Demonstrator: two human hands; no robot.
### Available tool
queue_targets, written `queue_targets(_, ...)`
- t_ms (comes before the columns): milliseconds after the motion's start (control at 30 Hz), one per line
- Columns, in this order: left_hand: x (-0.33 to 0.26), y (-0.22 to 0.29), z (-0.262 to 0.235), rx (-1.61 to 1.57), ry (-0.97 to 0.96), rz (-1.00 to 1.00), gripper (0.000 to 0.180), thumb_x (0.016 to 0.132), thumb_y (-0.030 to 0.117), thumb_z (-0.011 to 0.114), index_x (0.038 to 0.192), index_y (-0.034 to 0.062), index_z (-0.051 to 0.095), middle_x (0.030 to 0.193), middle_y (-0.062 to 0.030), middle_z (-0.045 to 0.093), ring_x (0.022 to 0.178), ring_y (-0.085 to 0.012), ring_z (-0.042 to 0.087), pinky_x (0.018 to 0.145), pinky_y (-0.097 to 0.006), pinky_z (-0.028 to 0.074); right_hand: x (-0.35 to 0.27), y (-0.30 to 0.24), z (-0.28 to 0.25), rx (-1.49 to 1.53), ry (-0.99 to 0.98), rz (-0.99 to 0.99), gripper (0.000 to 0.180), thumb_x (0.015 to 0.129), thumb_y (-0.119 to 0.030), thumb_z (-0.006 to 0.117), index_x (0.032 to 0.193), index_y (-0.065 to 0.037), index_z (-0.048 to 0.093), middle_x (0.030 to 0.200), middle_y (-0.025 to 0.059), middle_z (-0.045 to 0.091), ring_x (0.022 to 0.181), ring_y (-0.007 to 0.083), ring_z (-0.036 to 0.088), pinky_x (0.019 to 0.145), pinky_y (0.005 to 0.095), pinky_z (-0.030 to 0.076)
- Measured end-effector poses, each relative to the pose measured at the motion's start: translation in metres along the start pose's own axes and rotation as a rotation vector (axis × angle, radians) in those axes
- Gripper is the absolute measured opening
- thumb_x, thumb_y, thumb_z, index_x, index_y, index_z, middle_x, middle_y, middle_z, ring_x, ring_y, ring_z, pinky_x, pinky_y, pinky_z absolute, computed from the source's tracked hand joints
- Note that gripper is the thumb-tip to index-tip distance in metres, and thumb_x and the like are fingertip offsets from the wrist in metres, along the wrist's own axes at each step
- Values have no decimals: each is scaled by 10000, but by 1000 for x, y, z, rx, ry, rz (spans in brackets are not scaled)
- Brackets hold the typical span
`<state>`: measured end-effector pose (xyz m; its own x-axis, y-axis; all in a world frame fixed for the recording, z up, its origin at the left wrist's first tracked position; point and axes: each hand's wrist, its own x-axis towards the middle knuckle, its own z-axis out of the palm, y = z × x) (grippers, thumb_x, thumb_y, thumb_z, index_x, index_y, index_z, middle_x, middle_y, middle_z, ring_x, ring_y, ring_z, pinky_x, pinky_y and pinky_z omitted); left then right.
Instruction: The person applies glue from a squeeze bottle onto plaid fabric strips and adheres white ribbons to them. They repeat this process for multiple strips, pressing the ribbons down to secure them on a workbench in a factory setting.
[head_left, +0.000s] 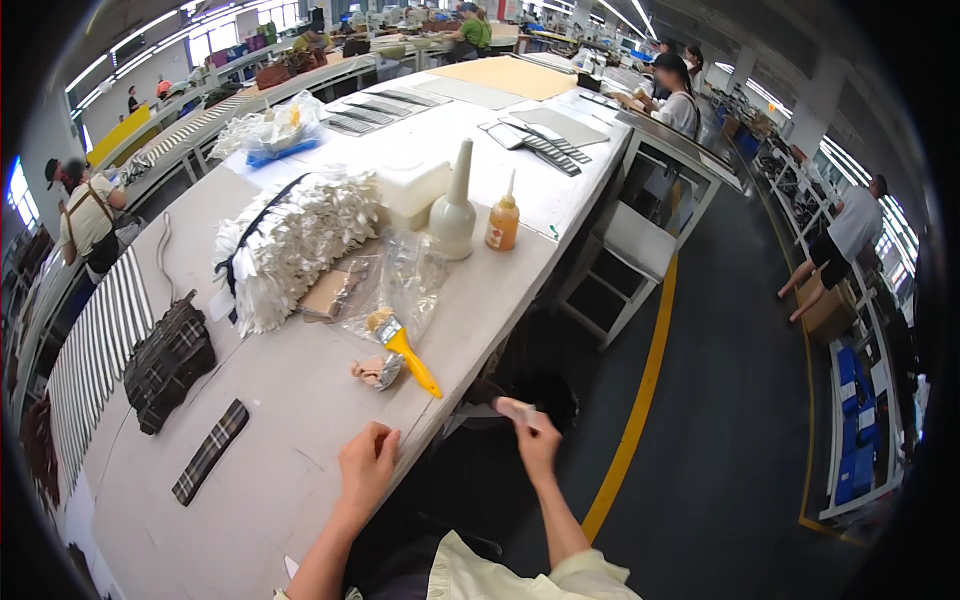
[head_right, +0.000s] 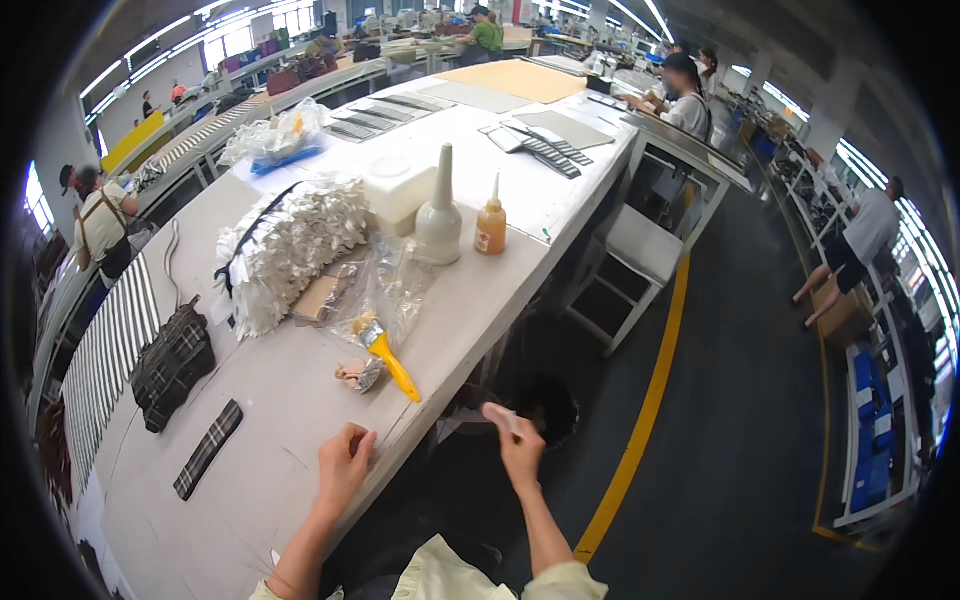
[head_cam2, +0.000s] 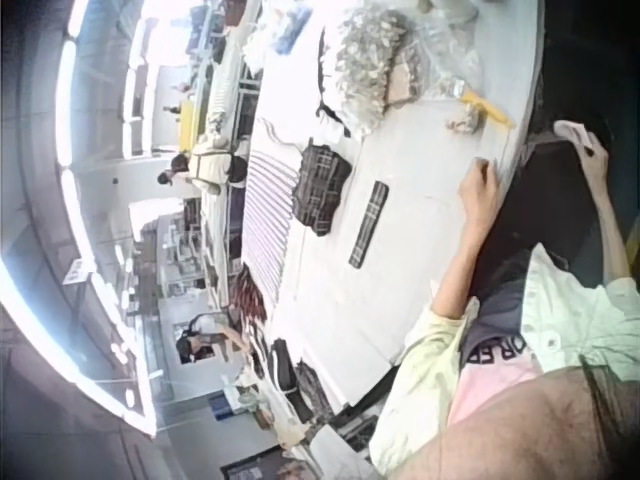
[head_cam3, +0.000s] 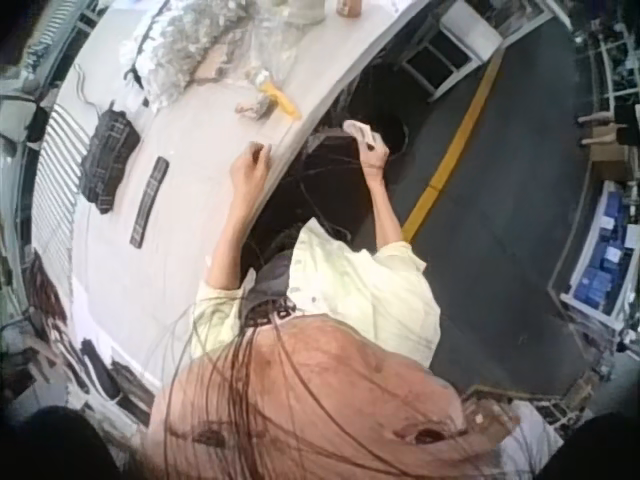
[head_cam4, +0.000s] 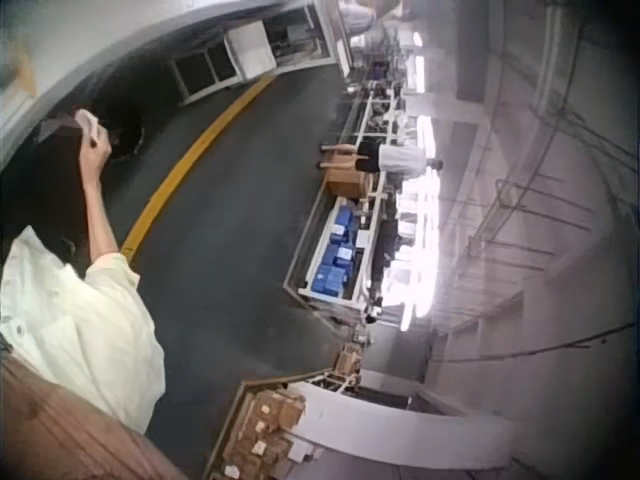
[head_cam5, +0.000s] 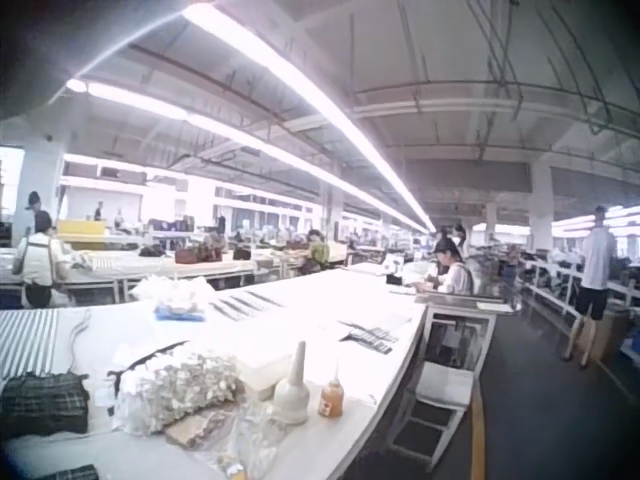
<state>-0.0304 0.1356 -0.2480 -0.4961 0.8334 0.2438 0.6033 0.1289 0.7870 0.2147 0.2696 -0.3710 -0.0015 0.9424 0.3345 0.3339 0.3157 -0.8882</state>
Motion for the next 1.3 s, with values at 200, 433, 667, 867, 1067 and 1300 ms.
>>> queue_targets(200, -28, 34, 23, -533, -269, -133, 223, 942, 169, 635, 1100, 12, 615, 875, -62, 660, 762, -113, 628, 652, -257, 518, -25, -142, -53, 673, 23, 216, 249, 883, -54, 664, 1110, 39, 621, 1010, 64, 666, 915, 116, 629, 837, 272, 493)
queue_targets(433, -48, 28, 1, -889, -275, -393, 299, 966, 206, 622, 1149, -27, 586, 994, -68, 647, 853, -117, 634, 730, -258, 535, -32, -183, 2, 960, -11, 347, 265, 923, -81, 620, 1168, 10, 570, 1025, 54, 635, 912, 133, 630, 827, 287, 515)
queue_targets(667, -57, 33, -30, -793, 62, -158, 290, 895, 98, 689, 1144, -17, 595, 1070, -102, 635, 962, -178, 650, 853, -312, 539, -50, -192, 46, 1111, -581, 487, 316, 939, -252, 648, 1133, -22, 553, 996, 87, 620, 804, 139, 619, 617, 272, 505)
queue_targets(867, -55, 36, -55, -402, 181, 142, 363, 839, 44, 723, 1171, -1, 583, 1166, -135, 605, 1019, -215, 638, 892, -318, 519, -52, -215, 58, 1192, -676, 566, 390, 908, -226, 634, 1209, -2, 527, 1094, 114, 616, 887, 170, 622, 673, 277, 518)
queue_targets(1067, -56, 17, -52, -986, 56, -314, 316, 946, 133, 640, 1205, -36, 574, 1089, -123, 644, 982, -166, 641, 871, -298, 539, -53, -226, 61, 1038, -678, 405, 383, 854, -75, 632, 1212, 19, 537, 1101, 115, 636, 871, 142, 615, 724, 258, 506)
queue_targets(1300, -53, 14, -53, -973, -15, -453, 331, 1006, 206, 544, 1212, -51, 566, 996, -100, 662, 883, -143, 647, 792, -283, 537, -63, -223, 71, 940, -532, 260, 325, 919, -137, 648, 1196, 13, 567, 1062, 108, 648, 882, 126, 600, 714, 249, 484)
